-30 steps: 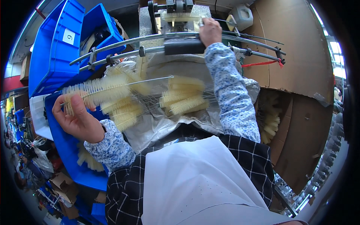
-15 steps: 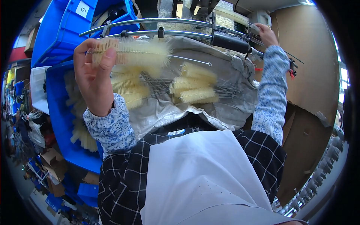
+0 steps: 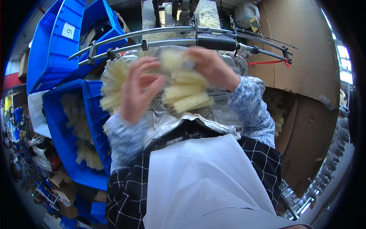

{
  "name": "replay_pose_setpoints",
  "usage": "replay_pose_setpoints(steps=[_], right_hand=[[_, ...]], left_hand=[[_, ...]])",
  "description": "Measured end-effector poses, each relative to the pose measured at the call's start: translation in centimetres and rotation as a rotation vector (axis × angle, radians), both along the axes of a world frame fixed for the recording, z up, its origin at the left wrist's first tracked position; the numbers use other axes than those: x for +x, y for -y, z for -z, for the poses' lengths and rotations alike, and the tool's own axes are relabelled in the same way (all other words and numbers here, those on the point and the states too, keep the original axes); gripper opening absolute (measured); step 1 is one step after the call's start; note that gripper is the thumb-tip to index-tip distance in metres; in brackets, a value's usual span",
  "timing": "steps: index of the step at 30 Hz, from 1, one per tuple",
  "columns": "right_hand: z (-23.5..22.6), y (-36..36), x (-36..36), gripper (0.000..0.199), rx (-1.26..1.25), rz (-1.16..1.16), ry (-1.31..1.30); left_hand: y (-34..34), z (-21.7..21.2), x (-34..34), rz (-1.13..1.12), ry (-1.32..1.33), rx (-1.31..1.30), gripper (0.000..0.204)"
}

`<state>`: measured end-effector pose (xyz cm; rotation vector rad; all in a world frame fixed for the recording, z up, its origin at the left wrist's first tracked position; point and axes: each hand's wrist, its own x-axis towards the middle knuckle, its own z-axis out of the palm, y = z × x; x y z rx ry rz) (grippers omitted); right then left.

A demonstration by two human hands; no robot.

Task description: The person repeatedly picks up a wire rod with bristles and inserts it into a metal jig on a workbench. They then remove the assembled brush and place it into a blue bin. The process is repeated continuously throughout the video.

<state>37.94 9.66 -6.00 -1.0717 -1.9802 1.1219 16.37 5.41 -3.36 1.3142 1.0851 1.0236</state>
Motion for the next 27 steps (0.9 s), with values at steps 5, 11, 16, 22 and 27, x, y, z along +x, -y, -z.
replay_pose_setpoints(steps=[5,11,16,22,27], right_hand=[[3.2,-8.1,6.0,0.029,0.473,0.598,0.898],[5.5,-11.1,6.2,0.028,0.387,0.616,1.012],[5.4,-11.2,6.3,0.027,0.425,0.590,0.968],[5.3,-11.1,6.2,0.026,0.409,0.603,0.973],[5.4,-11.2,6.5,0.025,0.444,0.573,0.949]], left_hand=[[2.5,1.1,-13.4,-0.157,-1.016,0.076,0.052],[4.7,5.1,-16.2,-0.004,-0.410,-0.493,0.048],[4.3,5.6,-15.7,-0.066,-0.534,-0.394,0.039],[3.8,5.8,-15.5,0.027,-0.615,-0.283,0.038],[3.8,4.9,-14.6,0.031,-0.454,-0.260,0.036]])
